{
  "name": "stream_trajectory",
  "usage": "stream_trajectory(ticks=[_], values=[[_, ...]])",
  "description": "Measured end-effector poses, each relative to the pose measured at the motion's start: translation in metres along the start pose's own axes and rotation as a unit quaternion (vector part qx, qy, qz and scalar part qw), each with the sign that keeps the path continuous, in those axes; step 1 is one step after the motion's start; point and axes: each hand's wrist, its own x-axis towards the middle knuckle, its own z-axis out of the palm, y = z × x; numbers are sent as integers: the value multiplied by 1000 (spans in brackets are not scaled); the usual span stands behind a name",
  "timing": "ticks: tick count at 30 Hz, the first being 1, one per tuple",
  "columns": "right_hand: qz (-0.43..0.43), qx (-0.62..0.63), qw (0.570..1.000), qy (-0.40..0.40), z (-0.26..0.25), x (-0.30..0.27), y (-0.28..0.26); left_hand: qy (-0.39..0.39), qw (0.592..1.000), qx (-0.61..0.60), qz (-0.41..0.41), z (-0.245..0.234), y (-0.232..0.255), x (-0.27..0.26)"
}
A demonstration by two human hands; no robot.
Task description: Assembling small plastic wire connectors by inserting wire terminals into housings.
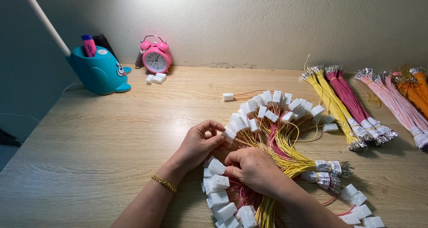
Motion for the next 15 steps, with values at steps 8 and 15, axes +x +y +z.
stream_trajectory(ticks=[8,15], values=[[26,-52,998,-29,-3,1,-8,-14,1000,16,8,4,12,-6],[17,-41,999,-5,2,1,-3,-58,998,18,5,-1,10,-6]])
